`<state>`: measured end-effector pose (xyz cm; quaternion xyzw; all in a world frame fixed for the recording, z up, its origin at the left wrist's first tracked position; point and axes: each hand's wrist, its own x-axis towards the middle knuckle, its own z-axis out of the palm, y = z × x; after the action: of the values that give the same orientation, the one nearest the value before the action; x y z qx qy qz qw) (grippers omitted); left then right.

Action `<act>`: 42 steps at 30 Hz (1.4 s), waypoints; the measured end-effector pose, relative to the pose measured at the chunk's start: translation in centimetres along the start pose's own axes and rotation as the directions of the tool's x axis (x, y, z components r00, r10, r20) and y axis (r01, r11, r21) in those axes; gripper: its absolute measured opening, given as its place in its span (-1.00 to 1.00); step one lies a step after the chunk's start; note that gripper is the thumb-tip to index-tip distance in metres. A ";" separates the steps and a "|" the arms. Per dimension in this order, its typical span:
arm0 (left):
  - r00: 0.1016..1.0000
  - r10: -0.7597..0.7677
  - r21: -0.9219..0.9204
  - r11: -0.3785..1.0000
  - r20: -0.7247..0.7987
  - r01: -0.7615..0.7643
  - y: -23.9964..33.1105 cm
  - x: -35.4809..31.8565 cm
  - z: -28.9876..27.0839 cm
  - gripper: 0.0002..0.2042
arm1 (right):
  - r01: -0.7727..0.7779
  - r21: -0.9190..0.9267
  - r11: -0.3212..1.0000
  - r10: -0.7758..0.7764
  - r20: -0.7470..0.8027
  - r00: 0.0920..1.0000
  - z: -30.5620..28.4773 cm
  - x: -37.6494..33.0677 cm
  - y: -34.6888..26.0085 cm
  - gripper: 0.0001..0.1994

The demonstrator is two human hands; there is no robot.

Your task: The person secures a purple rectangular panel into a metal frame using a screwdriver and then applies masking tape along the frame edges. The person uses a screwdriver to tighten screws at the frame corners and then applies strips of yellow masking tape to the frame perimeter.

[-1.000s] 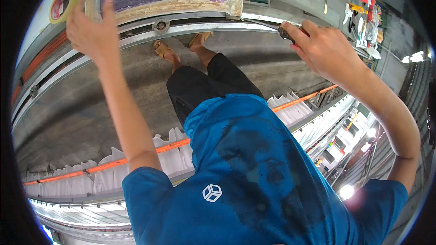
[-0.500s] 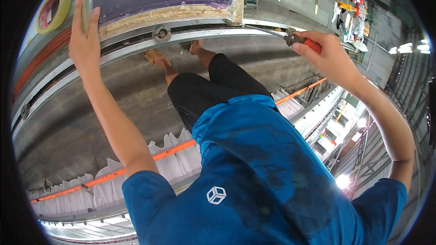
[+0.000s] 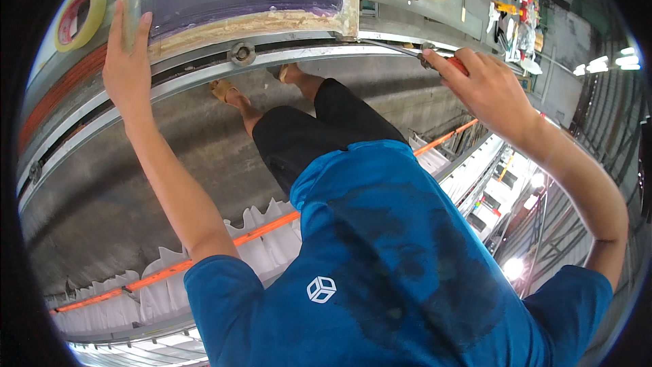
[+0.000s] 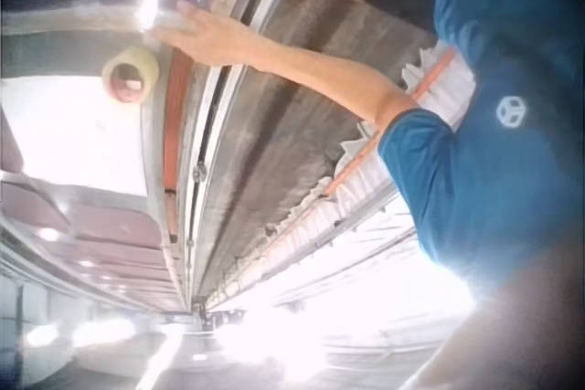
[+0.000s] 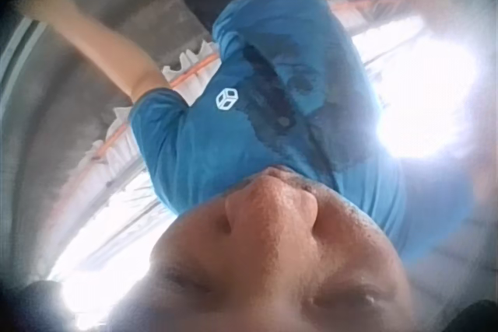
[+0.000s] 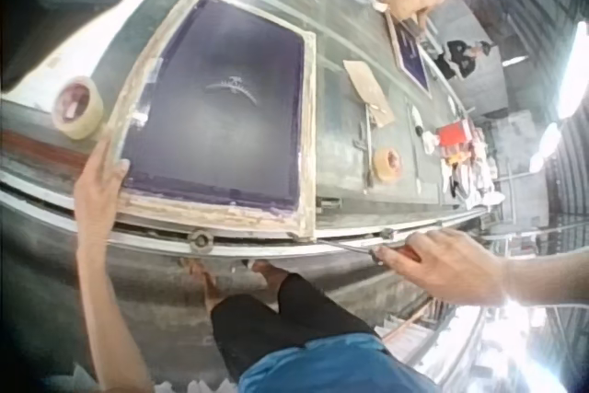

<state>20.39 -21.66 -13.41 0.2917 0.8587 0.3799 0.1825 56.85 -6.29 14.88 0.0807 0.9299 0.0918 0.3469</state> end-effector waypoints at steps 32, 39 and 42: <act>0.986 0.125 0.097 0.989 -0.111 -0.115 -3.2 1.1 1.3 -0.28 | -0.339 0.409 0.847 0.272 0.215 0.938 -0.3 1.6 0.1 -0.61; 0.979 0.134 0.054 0.990 -0.153 -0.127 -2.7 0.5 1.1 -0.25 | -0.779 0.548 -0.304 0.363 0.823 0.437 -1.6 2.9 2.2 -0.57; 0.981 0.119 0.094 0.990 -0.155 -0.106 -3.0 0.3 0.2 -0.26 | -0.681 0.597 0.424 0.466 0.501 0.729 -1.6 2.2 1.5 -0.56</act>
<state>19.17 -22.94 -15.83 0.3158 0.8681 0.3748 0.0785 54.27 -4.56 14.95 0.5419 0.7401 -0.1978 0.3457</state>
